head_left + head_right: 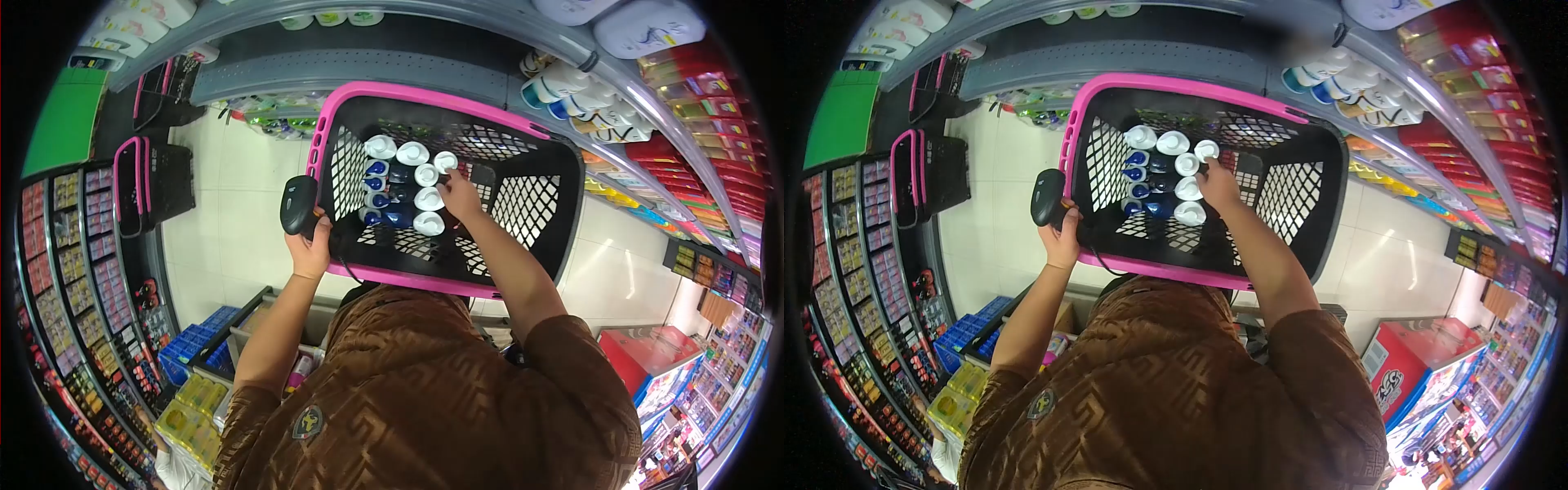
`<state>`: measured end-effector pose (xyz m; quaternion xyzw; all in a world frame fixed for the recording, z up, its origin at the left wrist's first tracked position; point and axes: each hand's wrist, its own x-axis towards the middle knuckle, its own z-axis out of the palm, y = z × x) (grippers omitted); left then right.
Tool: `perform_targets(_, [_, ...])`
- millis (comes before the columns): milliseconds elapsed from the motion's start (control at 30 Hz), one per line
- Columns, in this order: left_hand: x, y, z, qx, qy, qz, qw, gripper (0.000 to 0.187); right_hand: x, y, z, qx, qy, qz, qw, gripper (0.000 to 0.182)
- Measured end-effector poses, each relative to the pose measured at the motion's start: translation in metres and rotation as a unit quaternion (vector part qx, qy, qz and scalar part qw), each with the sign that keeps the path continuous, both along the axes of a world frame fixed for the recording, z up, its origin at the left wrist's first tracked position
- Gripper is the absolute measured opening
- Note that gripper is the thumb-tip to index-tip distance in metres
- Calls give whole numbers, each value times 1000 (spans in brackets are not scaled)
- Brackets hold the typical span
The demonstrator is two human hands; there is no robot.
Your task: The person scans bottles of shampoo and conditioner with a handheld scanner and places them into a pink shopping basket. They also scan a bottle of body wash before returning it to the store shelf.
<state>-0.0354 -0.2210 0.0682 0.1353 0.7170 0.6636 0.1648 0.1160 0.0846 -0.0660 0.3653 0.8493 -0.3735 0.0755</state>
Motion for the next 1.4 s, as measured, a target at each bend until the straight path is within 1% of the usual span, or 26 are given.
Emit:
perform_targets(33, [0,-1,-1,0,-2,1,1000,22,16,0,-15,15,55,-32,998,46])
perform_targets(100, [-2,-1,-3,11,-2,-6,1000,22,48,0,-25,-38,116,-75,990,40])
perform_targets(133, [-4,-2,-4,9,10,-12,1000,21,58,-3,-4,-28,116,-79,990,40])
perform_targets(200, [-2,1,-1,13,25,-9,1000,18,78,-11,50,-187,73,-166,965,36])
perform_targets(233, [-2,3,-1,24,27,-17,999,18,86,-17,71,-213,60,-188,957,37])
perform_targets(300, [-2,3,0,5,2,-14,1000,15,109,-24,90,-189,108,-196,956,33])
perform_targets(333, [-2,2,-2,6,5,-14,1000,14,117,-29,106,-87,129,-152,976,30])
perform_targets(367, [-3,3,-4,7,8,-13,1000,12,128,-35,125,-29,124,-191,973,27])
perform_targets(400, [-3,3,-6,8,15,-15,1000,11,139,-41,137,122,140,-180,966,26])
perform_targets(433, [-5,3,-7,14,13,-23,1000,11,148,-45,150,269,148,-164,937,26])
perform_targets(500, [-6,0,-6,-28,24,-42,998,12,166,-53,176,408,179,-190,875,27])
perform_targets(533, [-5,1,0,-38,26,-52,998,12,180,-57,172,429,136,-221,865,33])
perform_targets(567, [-5,1,-1,-35,28,-57,997,12,189,-58,162,432,136,-226,862,33])
perform_targets(633, [-6,4,-7,-2,42,-40,998,12,200,-58,142,406,55,-310,858,41])
perform_targets(667, [-6,4,-9,0,43,-43,998,12,204,-57,133,362,7,-324,874,46])
perform_targets(800, [-6,0,-12,-15,38,-48,998,13,202,-56,132,363,6,-346,865,44])
perform_targets(867, [-6,2,-12,-9,45,-45,998,13,206,-47,126,360,39,-347,865,42])
perform_targets(967, [-7,4,-7,-16,44,-52,998,13,202,-47,128,372,21,-342,862,40])
perform_targets(1067, [4,4,-7,0,14,-20,1000,12,203,-32,126,384,46,-327,862,38])
perform_targets(1100, [9,-3,-7,-9,10,-22,1000,12,204,-38,126,378,40,-327,865,38])
perform_targets(1133, [8,-5,-5,-33,31,-25,999,13,204,-45,128,368,18,-336,867,38])
perform_targets(1167, [3,7,-3,-41,58,-21,997,13,196,-34,134,370,10,-340,865,37])
perform_targets(1233, [-1,12,-6,-15,53,-16,998,14,192,-27,136,385,0,-329,862,37])
perform_targets(1300, [1,4,-11,-27,64,-33,997,13,197,-34,134,367,0,-333,869,37])
perform_targets(1367, [0,4,-9,-37,42,-34,998,12,196,-33,137,351,1,-339,873,36])
perform_targets(1400, [0,4,-9,-14,19,-38,999,12,197,-33,137,350,2,-339,874,36])
